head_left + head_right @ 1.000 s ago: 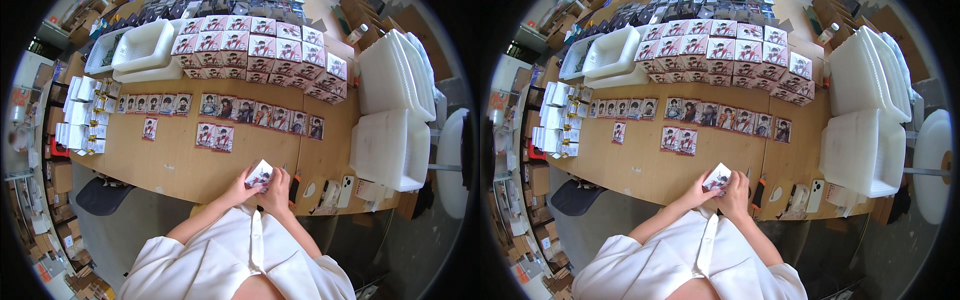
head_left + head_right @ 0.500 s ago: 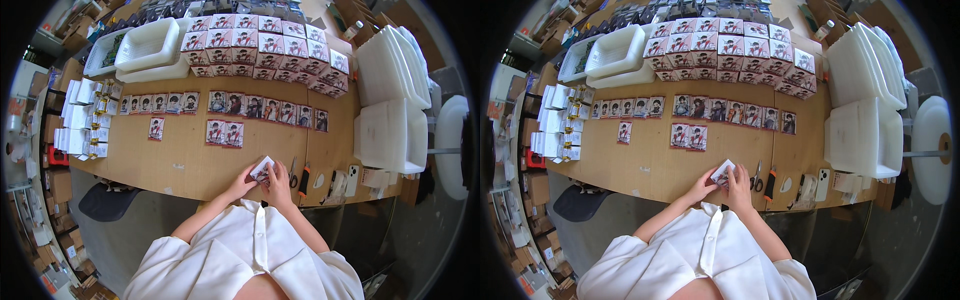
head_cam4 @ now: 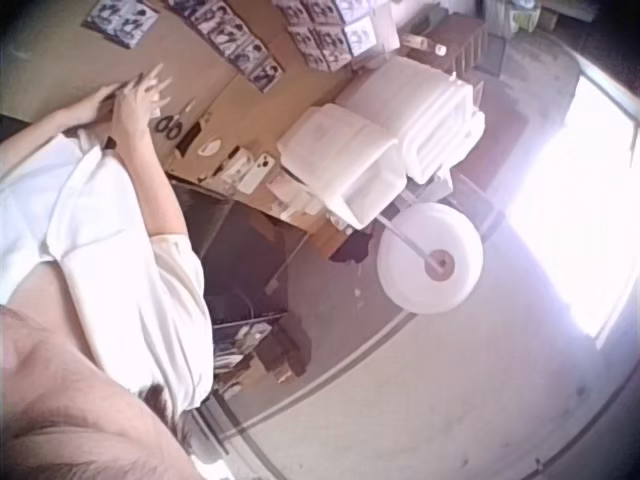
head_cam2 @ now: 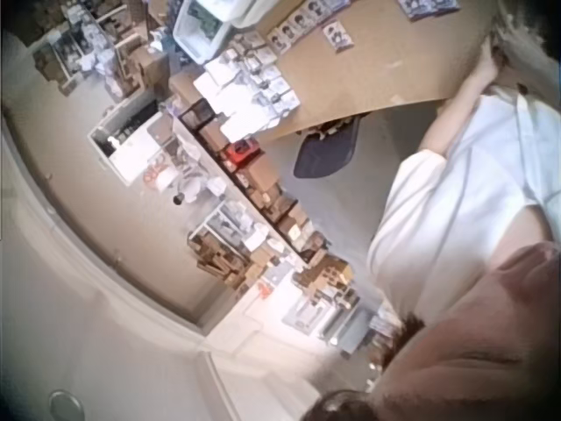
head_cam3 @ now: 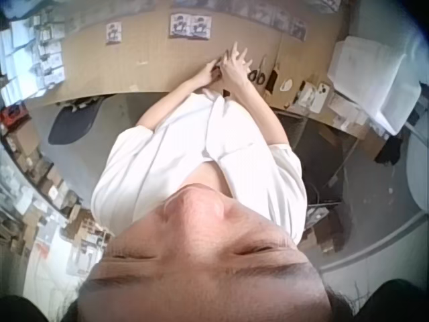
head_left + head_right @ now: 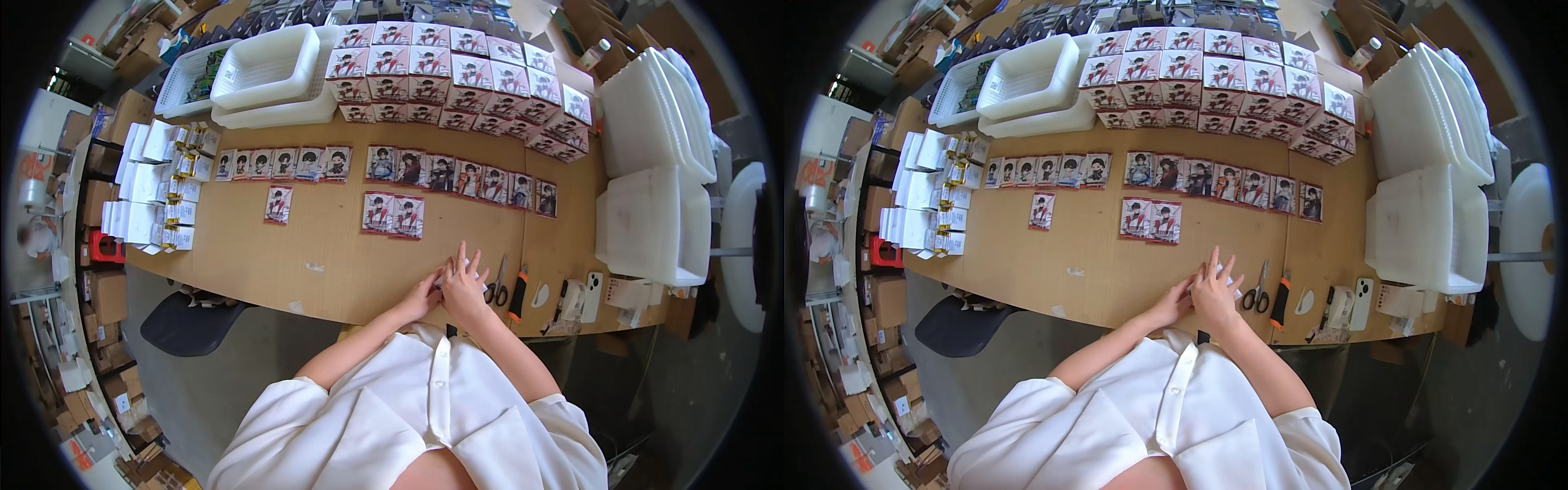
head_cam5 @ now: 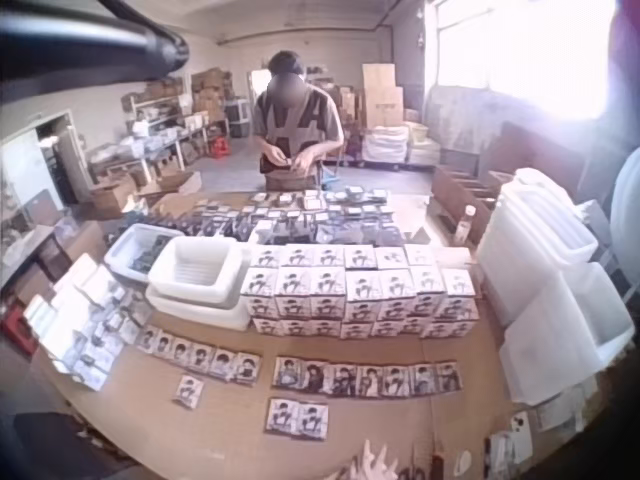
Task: The person uses scissors to cut open sealed card packs, removes the cards, and places them into small white boxes. The person also arranges the opened packs on the table and handles the cards one at a time.
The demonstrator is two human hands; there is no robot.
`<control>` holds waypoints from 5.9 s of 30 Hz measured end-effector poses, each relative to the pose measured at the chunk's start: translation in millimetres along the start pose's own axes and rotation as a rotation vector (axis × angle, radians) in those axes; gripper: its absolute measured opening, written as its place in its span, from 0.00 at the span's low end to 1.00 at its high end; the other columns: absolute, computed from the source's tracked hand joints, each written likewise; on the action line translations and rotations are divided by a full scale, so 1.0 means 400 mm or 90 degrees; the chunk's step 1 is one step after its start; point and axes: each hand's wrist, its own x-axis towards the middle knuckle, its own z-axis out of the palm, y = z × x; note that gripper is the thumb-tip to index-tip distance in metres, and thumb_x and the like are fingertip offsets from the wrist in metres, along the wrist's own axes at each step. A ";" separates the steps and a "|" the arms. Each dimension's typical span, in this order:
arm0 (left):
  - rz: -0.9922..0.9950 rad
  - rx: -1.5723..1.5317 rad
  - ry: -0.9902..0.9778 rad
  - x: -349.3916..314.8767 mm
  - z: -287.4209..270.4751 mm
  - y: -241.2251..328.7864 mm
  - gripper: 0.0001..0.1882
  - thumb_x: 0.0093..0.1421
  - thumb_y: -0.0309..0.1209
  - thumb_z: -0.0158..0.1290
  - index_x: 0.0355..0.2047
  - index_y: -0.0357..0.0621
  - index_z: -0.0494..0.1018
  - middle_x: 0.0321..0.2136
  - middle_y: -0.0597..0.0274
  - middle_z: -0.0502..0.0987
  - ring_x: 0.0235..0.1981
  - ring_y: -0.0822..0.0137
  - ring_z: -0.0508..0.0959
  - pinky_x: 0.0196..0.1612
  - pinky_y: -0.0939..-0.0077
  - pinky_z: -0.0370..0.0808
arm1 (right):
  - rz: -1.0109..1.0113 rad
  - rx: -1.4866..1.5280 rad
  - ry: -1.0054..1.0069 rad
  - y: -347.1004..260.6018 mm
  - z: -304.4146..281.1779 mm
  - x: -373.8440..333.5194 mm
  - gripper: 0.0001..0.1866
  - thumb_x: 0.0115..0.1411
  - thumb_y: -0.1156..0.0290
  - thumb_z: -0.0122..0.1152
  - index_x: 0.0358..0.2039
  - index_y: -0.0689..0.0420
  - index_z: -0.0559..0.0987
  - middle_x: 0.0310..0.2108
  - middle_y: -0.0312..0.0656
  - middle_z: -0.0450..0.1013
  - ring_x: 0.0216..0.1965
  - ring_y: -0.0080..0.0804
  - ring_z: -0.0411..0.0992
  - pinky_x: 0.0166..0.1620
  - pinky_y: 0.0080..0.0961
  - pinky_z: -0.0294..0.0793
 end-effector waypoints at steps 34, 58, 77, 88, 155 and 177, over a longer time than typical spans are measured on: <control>0.107 0.409 -0.011 0.032 0.006 0.234 0.35 0.48 0.27 0.54 0.59 0.37 0.61 0.56 0.45 0.67 0.52 0.48 0.72 0.53 0.61 0.72 | 0.297 0.574 0.282 0.191 0.075 -0.064 0.14 0.56 0.76 0.61 0.44 0.61 0.73 0.32 0.44 0.70 0.29 0.37 0.71 0.33 0.30 0.71; -0.170 -0.392 0.217 0.035 -0.025 0.024 0.10 0.59 0.27 0.57 0.40 0.39 0.74 0.40 0.58 0.77 0.46 0.68 0.74 0.50 0.73 0.72 | 0.337 1.272 0.197 0.173 0.214 -0.213 0.47 0.51 0.81 0.65 0.67 0.52 0.50 0.62 0.47 0.58 0.52 0.34 0.69 0.54 0.29 0.70; 0.429 0.601 -0.135 0.082 -0.031 0.267 0.34 0.40 0.30 0.67 0.50 0.34 0.70 0.50 0.51 0.71 0.57 0.52 0.67 0.60 0.61 0.65 | -0.051 0.311 0.426 0.138 0.060 -0.189 0.10 0.51 0.78 0.62 0.36 0.61 0.77 0.39 0.45 0.71 0.40 0.44 0.71 0.44 0.36 0.72; 0.396 0.549 -0.068 0.067 -0.045 0.239 0.35 0.40 0.32 0.68 0.50 0.36 0.70 0.54 0.53 0.70 0.61 0.55 0.64 0.64 0.61 0.62 | 0.087 0.311 0.388 0.127 0.048 -0.121 0.06 0.48 0.76 0.65 0.29 0.58 0.80 0.30 0.41 0.69 0.30 0.40 0.72 0.33 0.33 0.73; -0.104 0.077 0.329 -0.196 -0.482 -0.020 0.22 0.52 0.27 0.64 0.46 0.37 0.70 0.37 0.63 0.78 0.36 0.75 0.77 0.40 0.76 0.75 | -0.095 0.348 0.191 0.154 -0.027 -0.158 0.21 0.52 0.71 0.66 0.47 0.59 0.74 0.45 0.44 0.73 0.45 0.42 0.73 0.45 0.34 0.75; 0.207 0.577 0.326 -0.180 -0.396 0.089 0.55 0.40 0.35 0.70 0.65 0.42 0.49 0.64 0.48 0.52 0.65 0.48 0.54 0.64 0.58 0.56 | -0.044 0.137 0.097 0.109 0.040 -0.074 0.35 0.39 0.70 0.70 0.51 0.62 0.69 0.39 0.46 0.74 0.41 0.40 0.74 0.44 0.34 0.72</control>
